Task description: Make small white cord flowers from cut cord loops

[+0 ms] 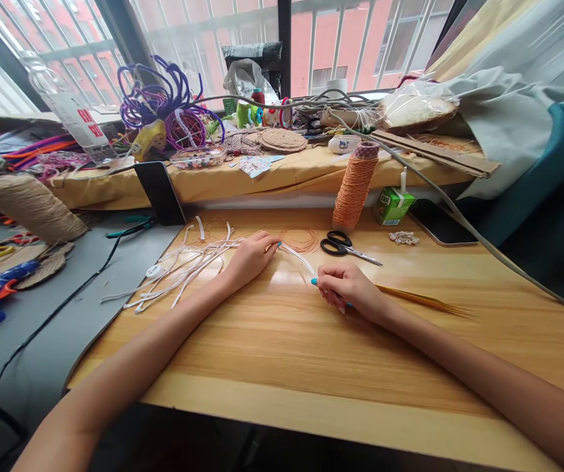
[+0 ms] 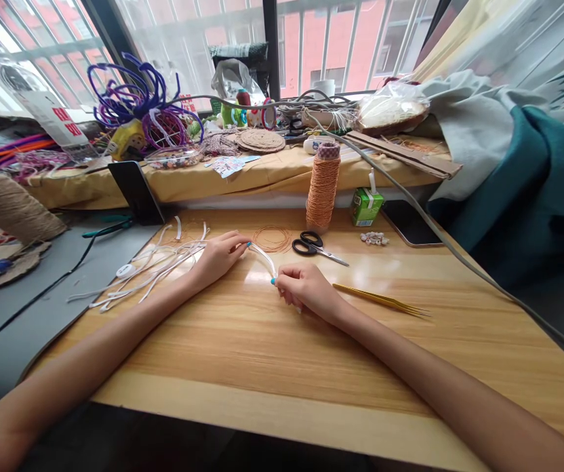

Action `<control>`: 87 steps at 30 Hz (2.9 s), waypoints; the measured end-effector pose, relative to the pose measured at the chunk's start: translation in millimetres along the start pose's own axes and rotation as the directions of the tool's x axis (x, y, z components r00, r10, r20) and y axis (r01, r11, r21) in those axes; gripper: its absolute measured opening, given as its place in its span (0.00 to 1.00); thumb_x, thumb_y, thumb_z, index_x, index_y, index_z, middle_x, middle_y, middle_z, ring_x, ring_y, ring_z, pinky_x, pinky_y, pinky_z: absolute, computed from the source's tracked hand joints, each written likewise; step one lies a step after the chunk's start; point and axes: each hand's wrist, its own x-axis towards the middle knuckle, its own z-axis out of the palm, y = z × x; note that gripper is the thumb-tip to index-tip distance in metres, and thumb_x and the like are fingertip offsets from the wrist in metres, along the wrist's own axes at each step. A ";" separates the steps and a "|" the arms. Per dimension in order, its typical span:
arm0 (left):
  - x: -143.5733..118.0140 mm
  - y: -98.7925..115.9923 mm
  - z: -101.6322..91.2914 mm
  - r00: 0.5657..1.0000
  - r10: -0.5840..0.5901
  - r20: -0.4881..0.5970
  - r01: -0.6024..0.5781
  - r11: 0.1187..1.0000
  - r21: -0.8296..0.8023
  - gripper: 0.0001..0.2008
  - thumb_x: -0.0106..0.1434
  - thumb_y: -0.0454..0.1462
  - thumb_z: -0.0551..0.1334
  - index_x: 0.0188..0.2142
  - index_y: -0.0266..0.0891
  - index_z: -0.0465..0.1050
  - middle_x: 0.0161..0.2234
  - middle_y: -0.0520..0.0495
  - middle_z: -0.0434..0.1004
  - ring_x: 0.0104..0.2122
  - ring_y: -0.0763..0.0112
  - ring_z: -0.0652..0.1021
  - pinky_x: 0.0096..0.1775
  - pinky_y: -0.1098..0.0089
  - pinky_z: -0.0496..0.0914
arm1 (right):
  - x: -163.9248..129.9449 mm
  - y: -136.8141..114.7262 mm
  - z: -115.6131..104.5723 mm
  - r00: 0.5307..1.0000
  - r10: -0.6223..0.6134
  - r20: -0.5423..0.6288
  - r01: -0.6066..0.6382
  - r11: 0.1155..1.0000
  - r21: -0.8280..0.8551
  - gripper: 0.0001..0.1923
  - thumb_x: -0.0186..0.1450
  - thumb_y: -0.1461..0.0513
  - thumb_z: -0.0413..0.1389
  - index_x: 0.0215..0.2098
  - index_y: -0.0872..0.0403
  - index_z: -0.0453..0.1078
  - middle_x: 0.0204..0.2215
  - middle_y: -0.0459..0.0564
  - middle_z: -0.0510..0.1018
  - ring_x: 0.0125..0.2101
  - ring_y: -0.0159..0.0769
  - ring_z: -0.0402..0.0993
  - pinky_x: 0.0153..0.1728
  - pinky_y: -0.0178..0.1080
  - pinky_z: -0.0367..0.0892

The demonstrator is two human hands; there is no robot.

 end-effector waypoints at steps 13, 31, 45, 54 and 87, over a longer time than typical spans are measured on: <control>-0.7 8.6 -3.4 0.999 0.021 0.043 -0.024 0.997 0.072 0.10 0.60 0.35 0.53 0.35 0.35 0.71 0.31 0.46 0.72 0.26 0.75 0.70 0.33 0.73 0.65 | 0.3 -2.3 1.1 1.000 -0.014 0.014 0.014 0.999 -0.034 0.12 0.53 0.64 0.50 0.13 0.56 0.59 0.08 0.39 0.63 0.08 0.20 0.53 0.10 0.27 0.50; 2.8 7.1 -5.4 0.979 -0.194 0.067 0.202 0.970 -0.134 0.10 0.58 0.33 0.53 0.33 0.36 0.72 0.32 0.46 0.74 0.33 0.70 0.72 0.37 0.71 0.64 | 1.1 -1.8 1.3 1.000 -0.003 0.003 0.003 0.997 -0.071 0.11 0.53 0.63 0.49 0.14 0.56 0.59 0.08 0.39 0.63 0.08 0.21 0.54 0.10 0.27 0.50; 10.5 -4.3 -20.3 0.791 -0.351 0.502 0.589 0.216 -0.778 0.10 0.50 0.39 0.62 0.28 0.32 0.72 0.16 0.53 0.62 0.13 0.86 0.52 0.16 0.77 0.42 | 2.1 -2.5 -2.0 1.000 0.003 -0.017 0.000 0.988 0.157 0.11 0.52 0.62 0.51 0.13 0.57 0.60 0.08 0.41 0.64 0.07 0.20 0.54 0.09 0.27 0.44; 7.8 18.4 -14.5 0.820 -0.323 0.472 0.571 0.408 -0.713 0.19 0.54 0.49 0.56 0.28 0.32 0.72 0.22 0.49 0.69 0.12 0.86 0.55 0.15 0.77 0.44 | 3.5 0.3 -0.2 0.998 -0.038 0.048 0.038 0.999 -0.002 0.14 0.56 0.56 0.53 0.19 0.57 0.62 0.12 0.40 0.65 0.10 0.20 0.56 0.12 0.27 0.50; -3.2 54.5 -5.8 0.811 -0.501 0.302 0.575 0.588 -0.569 0.09 0.55 0.41 0.56 0.30 0.36 0.67 0.16 0.58 0.61 0.13 0.83 0.59 0.16 0.79 0.54 | 6.2 3.4 -0.8 0.991 -0.033 0.129 0.048 0.993 -0.112 0.11 0.59 0.59 0.49 0.23 0.58 0.63 0.16 0.43 0.68 0.14 0.22 0.63 0.14 0.27 0.58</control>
